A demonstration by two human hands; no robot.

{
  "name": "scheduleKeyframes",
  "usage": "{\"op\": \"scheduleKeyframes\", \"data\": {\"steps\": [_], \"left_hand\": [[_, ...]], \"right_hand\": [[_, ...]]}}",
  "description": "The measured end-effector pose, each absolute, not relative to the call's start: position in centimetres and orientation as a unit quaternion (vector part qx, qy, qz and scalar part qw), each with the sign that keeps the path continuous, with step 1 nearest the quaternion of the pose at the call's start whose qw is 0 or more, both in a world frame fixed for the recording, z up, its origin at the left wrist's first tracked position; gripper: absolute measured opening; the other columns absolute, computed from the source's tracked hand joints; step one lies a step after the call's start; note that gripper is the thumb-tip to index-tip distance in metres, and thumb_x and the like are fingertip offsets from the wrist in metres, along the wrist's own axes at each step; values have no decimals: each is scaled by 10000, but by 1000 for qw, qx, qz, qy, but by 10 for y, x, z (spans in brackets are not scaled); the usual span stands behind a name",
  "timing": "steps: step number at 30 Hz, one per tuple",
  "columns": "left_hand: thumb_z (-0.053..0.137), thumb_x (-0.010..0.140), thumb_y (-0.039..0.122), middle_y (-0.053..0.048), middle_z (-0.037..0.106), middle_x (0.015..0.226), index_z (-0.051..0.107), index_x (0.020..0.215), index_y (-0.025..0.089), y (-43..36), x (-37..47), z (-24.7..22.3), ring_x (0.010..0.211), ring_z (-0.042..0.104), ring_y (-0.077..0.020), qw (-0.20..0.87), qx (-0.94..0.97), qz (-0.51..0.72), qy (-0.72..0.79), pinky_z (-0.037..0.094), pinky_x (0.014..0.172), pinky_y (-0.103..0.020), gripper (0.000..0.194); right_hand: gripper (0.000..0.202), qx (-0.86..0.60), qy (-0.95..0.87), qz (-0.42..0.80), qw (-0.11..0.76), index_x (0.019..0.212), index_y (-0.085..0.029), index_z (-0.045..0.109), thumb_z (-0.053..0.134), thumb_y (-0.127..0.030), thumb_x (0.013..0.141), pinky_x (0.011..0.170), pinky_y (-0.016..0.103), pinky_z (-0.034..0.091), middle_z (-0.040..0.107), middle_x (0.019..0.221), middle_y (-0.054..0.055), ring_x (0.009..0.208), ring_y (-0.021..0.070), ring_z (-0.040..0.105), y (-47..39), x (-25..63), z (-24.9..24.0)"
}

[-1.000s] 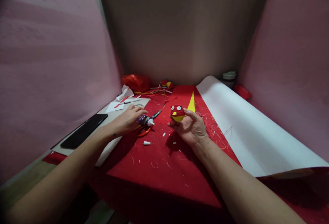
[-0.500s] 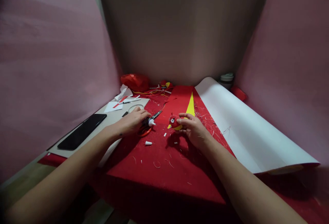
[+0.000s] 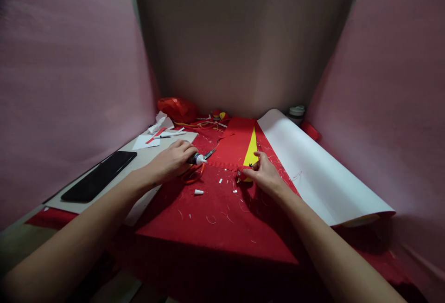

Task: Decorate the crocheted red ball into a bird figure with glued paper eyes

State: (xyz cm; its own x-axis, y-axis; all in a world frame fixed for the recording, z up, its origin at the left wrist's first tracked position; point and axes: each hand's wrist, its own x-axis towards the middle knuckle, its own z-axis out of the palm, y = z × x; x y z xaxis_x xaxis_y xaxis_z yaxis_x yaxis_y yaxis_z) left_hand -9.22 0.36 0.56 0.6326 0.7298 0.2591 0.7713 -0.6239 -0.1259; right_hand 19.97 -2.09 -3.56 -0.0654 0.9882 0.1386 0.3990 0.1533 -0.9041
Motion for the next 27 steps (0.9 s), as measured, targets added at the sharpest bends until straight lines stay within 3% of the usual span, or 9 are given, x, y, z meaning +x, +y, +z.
{"op": "scheduleKeyframes", "data": {"steps": [3, 6, 9, 10, 13, 18, 22, 27], "left_hand": [[443, 864, 111, -140, 594, 1009, 596, 981, 141, -11, -94, 21, 921, 479, -253, 123, -893, -92, -422, 394, 774, -350, 196], [407, 889, 120, -135, 607, 997, 602, 983, 142, -23, -98, 31, 921, 487, -251, 145, -885, -87, -434, 412, 792, -362, 217], [424, 894, 140, -118, 612, 977, 601, 1017, 150, -30, -106, 33, 917, 502, -243, 156, -885, -90, -430, 412, 834, -378, 216], [440, 890, 153, -112, 612, 970, 600, 1027, 156, -32, -109, 32, 914, 506, -241, 153, -886, -94, -428, 413, 839, -380, 210], [480, 892, 227, -105, 607, 962, 592, 1057, 166, -39, -117, 32, 942, 499, -256, 141, -887, -115, -424, 422, 833, -382, 208], [515, 874, 245, -116, 590, 975, 588, 1075, 150, -55, -126, 33, 972, 470, -285, 144, -880, -120, -436, 434, 833, -397, 234], [534, 855, 236, -113, 587, 992, 583, 1130, 156, -62, -134, 30, 994, 464, -289, 117, -882, -118, -442, 431, 857, -413, 291], [556, 856, 261, -93, 584, 1019, 580, 1131, 177, -66, -141, 29, 1011, 452, -272, 60, -886, -126, -442, 415, 876, -403, 289]], "right_hand": [[618, -580, -633, 306, 413, 1253, -179, 476, 678, -371, 701, 674, 427, 472, 646, 886, 105, 800, 297, 627, -22, 203, -31], [482, -607, -642, 151, 443, 1179, -156, 515, 624, -333, 744, 733, 448, 457, 621, 934, 129, 826, 290, 599, -34, 200, -22], [298, -521, -699, 29, 489, 1101, -186, 546, 553, -238, 807, 769, 432, 448, 610, 985, 132, 879, 275, 578, -53, 180, -17], [245, -480, -740, 37, 469, 1070, -207, 558, 528, -207, 826, 759, 413, 453, 612, 987, 122, 879, 262, 578, -60, 169, -17], [166, -391, -866, 90, 299, 947, -217, 589, 500, -148, 825, 763, 388, 453, 615, 954, 107, 901, 254, 564, -71, 130, -20], [121, -433, -884, 64, 165, 834, -183, 592, 480, -140, 847, 695, 353, 435, 608, 910, 121, 819, 235, 534, -63, 87, -32], [156, -441, -879, 61, 170, 768, -193, 581, 478, -125, 864, 689, 346, 417, 615, 889, 118, 811, 230, 535, -53, 85, -41], [140, -453, -793, 240, 329, 731, -215, 532, 529, -204, 870, 636, 328, 410, 580, 701, 28, 639, 172, 513, -54, 100, -33]]}}
